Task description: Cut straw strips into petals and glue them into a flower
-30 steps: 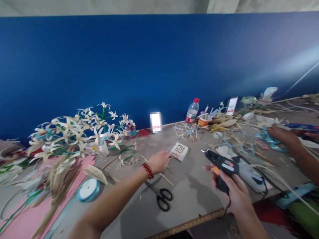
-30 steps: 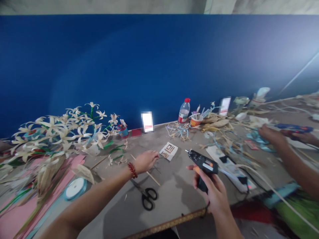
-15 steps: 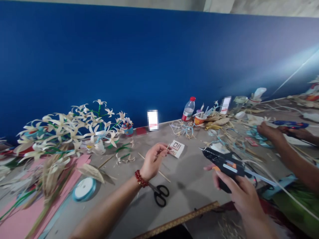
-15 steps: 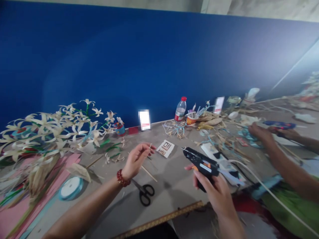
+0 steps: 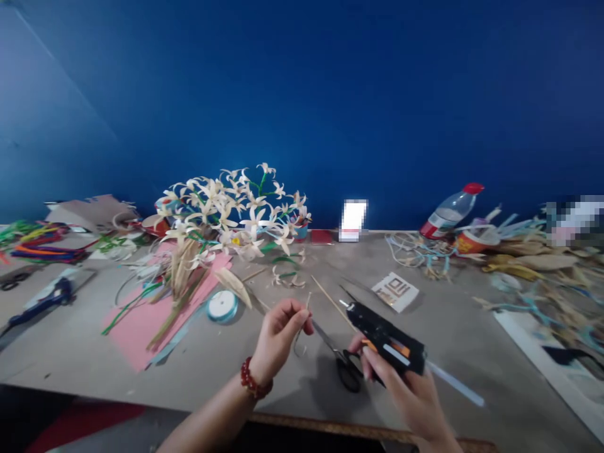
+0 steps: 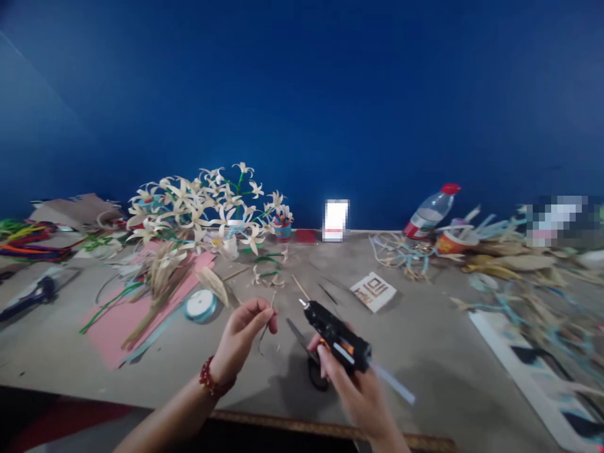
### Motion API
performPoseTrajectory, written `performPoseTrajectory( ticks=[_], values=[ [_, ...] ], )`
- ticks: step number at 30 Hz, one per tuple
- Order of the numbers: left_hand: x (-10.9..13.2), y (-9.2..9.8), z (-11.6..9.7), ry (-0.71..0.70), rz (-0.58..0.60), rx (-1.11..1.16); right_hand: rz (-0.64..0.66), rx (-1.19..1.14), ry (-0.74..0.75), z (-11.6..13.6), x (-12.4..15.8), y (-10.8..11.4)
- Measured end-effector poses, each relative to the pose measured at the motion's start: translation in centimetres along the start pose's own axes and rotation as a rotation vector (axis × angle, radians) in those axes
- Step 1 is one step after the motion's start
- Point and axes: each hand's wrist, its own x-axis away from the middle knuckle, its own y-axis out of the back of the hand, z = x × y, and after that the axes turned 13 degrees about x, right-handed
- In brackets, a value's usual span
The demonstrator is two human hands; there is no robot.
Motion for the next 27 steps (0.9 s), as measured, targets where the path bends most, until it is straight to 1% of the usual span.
performPoseTrajectory(
  ticks=[3,6,10,15,17,22,27],
  values=[
    [0.4,0.3,0.3,-0.005,-0.004,-0.015,0.006,0.047,0.001,1.3,-0.1,-2.2],
    [0.6,0.7,0.3,-0.051,-0.015,-0.096,0.002,0.088,0.009,2.0,-0.1,-3.0],
    [0.7,0.7,0.1,-0.127,-0.03,-0.198,-0.035,0.199,0.06,2.3,-0.1,-3.1],
    [0.8,0.5,-0.2,-0.154,-0.026,-0.253,-0.085,0.299,0.135,2.4,-0.2,-3.3],
    [0.8,0.4,-0.2,-0.161,-0.033,-0.262,-0.096,0.314,0.144,2.4,-0.3,-3.4],
    [0.9,0.2,-0.6,-0.172,-0.036,-0.28,-0.057,0.32,0.149,2.4,-0.5,-3.3],
    [1.0,0.1,-0.7,-0.181,-0.038,-0.292,-0.081,0.318,0.18,2.4,-0.7,-3.3]
  ],
)
